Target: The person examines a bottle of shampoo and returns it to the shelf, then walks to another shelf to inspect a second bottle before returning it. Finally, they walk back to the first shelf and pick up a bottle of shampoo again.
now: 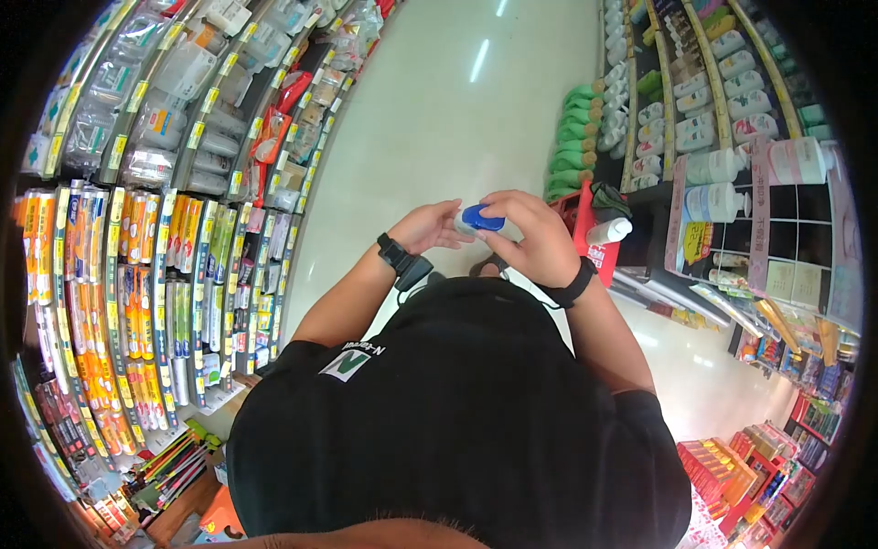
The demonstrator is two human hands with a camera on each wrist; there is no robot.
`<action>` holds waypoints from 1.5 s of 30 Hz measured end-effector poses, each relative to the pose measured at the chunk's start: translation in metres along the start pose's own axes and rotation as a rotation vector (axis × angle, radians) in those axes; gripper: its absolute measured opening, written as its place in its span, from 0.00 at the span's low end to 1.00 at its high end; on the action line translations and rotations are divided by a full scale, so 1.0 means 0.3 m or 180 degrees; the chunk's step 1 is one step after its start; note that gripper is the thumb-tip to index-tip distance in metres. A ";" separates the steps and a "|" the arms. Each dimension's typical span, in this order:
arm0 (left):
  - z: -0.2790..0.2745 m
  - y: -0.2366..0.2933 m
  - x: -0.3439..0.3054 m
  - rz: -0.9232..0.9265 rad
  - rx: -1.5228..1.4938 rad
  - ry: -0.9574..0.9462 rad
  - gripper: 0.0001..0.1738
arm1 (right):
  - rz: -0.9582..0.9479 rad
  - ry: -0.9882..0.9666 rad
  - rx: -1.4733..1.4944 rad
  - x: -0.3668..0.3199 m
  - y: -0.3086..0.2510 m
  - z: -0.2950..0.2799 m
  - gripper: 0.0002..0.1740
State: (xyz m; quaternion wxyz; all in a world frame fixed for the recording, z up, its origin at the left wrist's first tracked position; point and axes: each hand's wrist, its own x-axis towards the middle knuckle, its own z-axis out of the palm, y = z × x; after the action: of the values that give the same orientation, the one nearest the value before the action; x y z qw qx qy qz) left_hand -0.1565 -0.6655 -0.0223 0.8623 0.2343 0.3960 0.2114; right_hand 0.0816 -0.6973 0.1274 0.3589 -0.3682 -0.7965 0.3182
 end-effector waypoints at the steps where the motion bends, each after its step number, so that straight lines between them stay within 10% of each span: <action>1: 0.002 0.006 0.009 -0.0017 -0.0024 0.0039 0.25 | -0.0046 -0.0055 -0.0016 0.014 0.008 -0.011 0.17; 45: 0.372 0.411 0.572 -0.0295 0.0705 -0.0121 0.30 | 0.0169 0.0534 -0.0021 0.139 0.424 -0.566 0.16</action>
State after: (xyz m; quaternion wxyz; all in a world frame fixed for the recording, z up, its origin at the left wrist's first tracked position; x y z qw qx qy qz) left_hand 0.0113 -0.4986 0.0123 0.8474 0.3135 0.4109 0.1218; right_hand 0.2442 -0.5553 0.1350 0.4146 -0.4157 -0.7546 0.2930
